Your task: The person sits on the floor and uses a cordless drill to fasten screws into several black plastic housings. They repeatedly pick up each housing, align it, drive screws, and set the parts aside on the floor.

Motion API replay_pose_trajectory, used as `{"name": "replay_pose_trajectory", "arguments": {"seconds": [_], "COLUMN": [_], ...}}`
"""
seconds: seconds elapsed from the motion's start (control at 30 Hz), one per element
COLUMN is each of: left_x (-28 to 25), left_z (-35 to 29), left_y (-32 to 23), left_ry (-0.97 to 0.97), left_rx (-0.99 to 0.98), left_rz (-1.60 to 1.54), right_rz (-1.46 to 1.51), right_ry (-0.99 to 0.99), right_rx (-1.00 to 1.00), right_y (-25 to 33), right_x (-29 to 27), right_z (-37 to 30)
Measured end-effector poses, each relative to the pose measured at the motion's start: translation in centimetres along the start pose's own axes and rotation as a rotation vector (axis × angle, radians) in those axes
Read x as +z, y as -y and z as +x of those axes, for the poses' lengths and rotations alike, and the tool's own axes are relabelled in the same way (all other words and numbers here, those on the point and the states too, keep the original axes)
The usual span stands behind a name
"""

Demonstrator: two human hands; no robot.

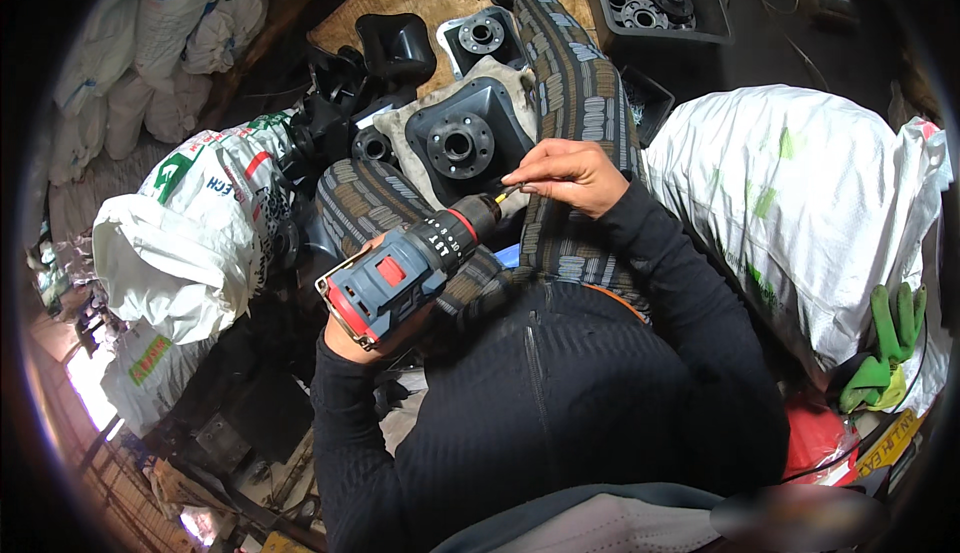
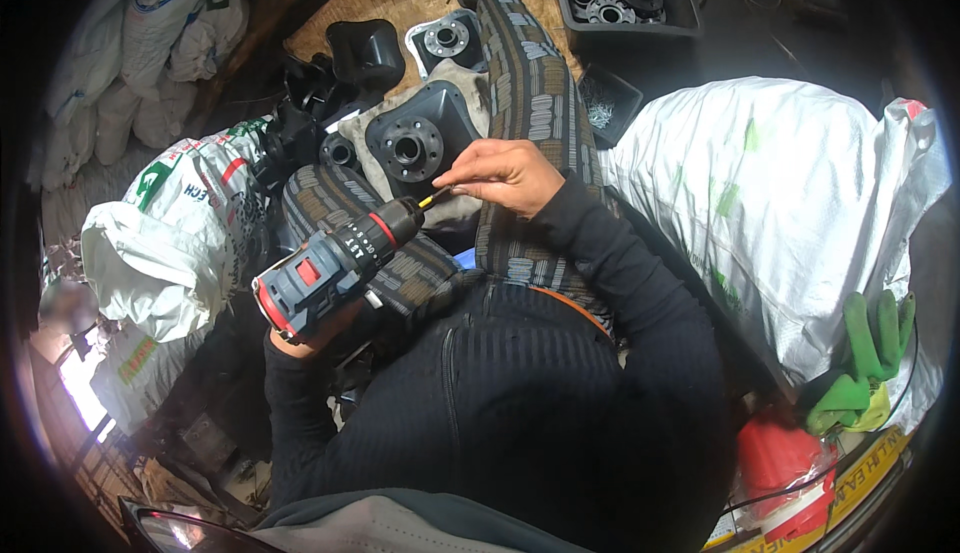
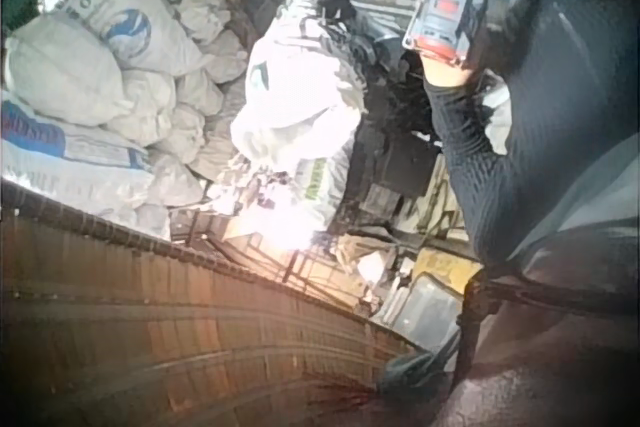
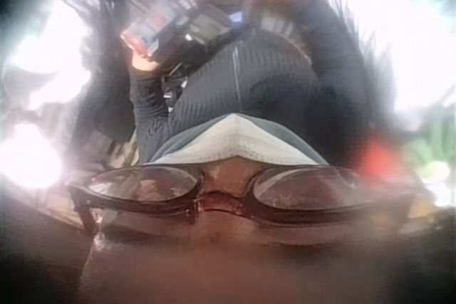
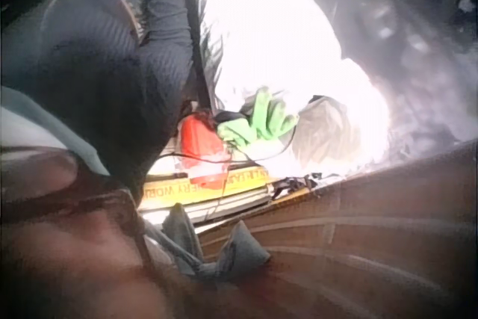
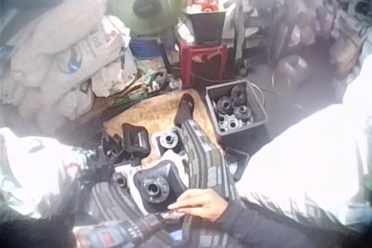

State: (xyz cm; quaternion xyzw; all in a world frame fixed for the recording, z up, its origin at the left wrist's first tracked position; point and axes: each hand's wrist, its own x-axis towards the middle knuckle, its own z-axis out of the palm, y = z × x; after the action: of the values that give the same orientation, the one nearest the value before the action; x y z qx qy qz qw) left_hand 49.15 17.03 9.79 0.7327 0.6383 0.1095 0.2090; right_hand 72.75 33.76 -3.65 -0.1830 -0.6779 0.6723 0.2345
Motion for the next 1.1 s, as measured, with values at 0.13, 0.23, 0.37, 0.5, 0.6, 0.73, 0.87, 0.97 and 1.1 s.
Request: {"name": "replay_pose_trajectory", "arguments": {"seconds": [0.13,0.23,0.37,0.5,0.6,0.73,0.87,0.97,1.1], "left_x": [0.3,-0.6,-0.8,1.0,2.0,2.1,2.3,1.6,0.8], "left_z": [-0.3,-0.2,-0.4,2.5,1.7,2.9,4.5,6.2,8.1], "left_y": [0.9,0.3,0.2,2.2,3.2,3.2,3.8,3.4,4.0], "left_ry": [0.089,0.105,0.153,0.095,0.093,0.147,0.195,0.211,0.39], "left_rx": [0.036,0.089,0.154,0.122,-0.128,-0.325,-0.252,-0.266,-0.187], "left_rz": [0.022,0.058,0.124,0.159,-0.067,-0.249,-0.187,-0.191,-0.082], "right_rz": [-0.012,0.015,0.225,0.354,0.439,0.423,0.141,0.047,0.08], "right_ry": [0.146,0.423,0.638,-0.079,-0.421,-0.273,-0.137,-0.107,-0.48], "right_rx": [-0.028,-0.043,0.11,0.202,0.376,0.42,0.521,0.531,0.021], "right_y": [-0.6,-1.0,-3.0,-7.2,-9.1,-12.8,-12.2,-11.5,-4.8], "right_x": [-0.5,-1.3,-1.4,-0.7,0.6,2.6,2.6,2.5,2.1], "right_z": [0.1,1.3,2.7,3.5,7.2,8.3,8.0,7.8,7.1]}}
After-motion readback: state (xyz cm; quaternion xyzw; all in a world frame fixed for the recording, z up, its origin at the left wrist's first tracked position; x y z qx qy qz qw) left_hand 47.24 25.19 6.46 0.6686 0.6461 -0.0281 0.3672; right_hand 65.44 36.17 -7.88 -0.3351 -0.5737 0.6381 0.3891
